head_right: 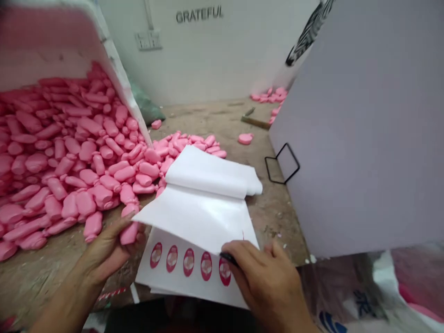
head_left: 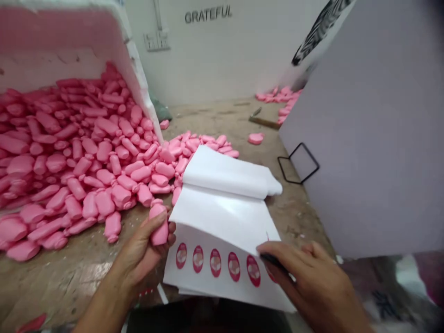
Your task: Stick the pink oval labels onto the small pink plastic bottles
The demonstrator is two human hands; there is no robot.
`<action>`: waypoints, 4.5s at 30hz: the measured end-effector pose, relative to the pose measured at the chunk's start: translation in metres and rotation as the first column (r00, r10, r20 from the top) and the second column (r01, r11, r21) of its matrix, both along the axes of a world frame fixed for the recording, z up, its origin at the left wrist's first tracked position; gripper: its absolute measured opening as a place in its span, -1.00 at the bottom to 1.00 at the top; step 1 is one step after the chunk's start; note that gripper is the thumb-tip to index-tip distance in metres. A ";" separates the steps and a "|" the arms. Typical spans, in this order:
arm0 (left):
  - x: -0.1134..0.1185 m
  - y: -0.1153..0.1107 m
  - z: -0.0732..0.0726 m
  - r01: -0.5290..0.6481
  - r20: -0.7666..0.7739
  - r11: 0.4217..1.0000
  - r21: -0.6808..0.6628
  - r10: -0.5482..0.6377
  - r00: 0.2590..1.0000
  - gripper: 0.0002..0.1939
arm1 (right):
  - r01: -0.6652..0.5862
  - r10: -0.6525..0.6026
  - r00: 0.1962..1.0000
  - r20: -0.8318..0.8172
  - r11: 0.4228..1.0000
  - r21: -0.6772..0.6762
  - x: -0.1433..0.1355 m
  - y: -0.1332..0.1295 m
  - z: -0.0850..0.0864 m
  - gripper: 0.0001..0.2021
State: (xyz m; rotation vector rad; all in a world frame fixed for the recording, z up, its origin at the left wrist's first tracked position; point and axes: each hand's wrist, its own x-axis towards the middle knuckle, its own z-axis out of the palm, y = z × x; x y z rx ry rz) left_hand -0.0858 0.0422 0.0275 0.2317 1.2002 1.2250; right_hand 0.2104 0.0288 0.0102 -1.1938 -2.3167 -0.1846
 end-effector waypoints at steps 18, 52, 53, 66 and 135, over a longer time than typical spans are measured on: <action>0.023 -0.029 -0.091 0.772 -0.944 0.547 0.324 0.132 0.303 -0.66 | 0.305 -0.304 0.952 0.039 0.952 -0.026 -0.022 0.161 0.023 -0.74; 0.096 -0.024 -0.050 0.975 -0.994 0.198 -0.104 -0.050 -0.096 -0.64 | 0.267 -0.297 0.952 -0.069 0.923 -0.278 -0.002 -0.035 -0.042 -0.81; 0.096 -0.024 -0.051 0.974 -0.995 0.202 -0.100 -0.051 -0.091 -0.64 | 0.272 -0.301 0.951 -0.069 0.923 -0.272 -0.002 -0.035 -0.042 -0.81; 0.094 -0.023 -0.054 0.974 -0.987 0.223 -0.024 -0.158 0.012 -0.63 | 0.242 -0.341 0.932 -0.127 0.842 -0.483 -0.002 -0.029 -0.042 -0.81; 0.086 -0.019 -0.050 0.628 -0.647 0.769 0.122 -0.418 0.638 -0.57 | 0.281 -0.322 0.947 -0.008 0.838 -0.468 -0.006 -0.047 -0.039 -0.65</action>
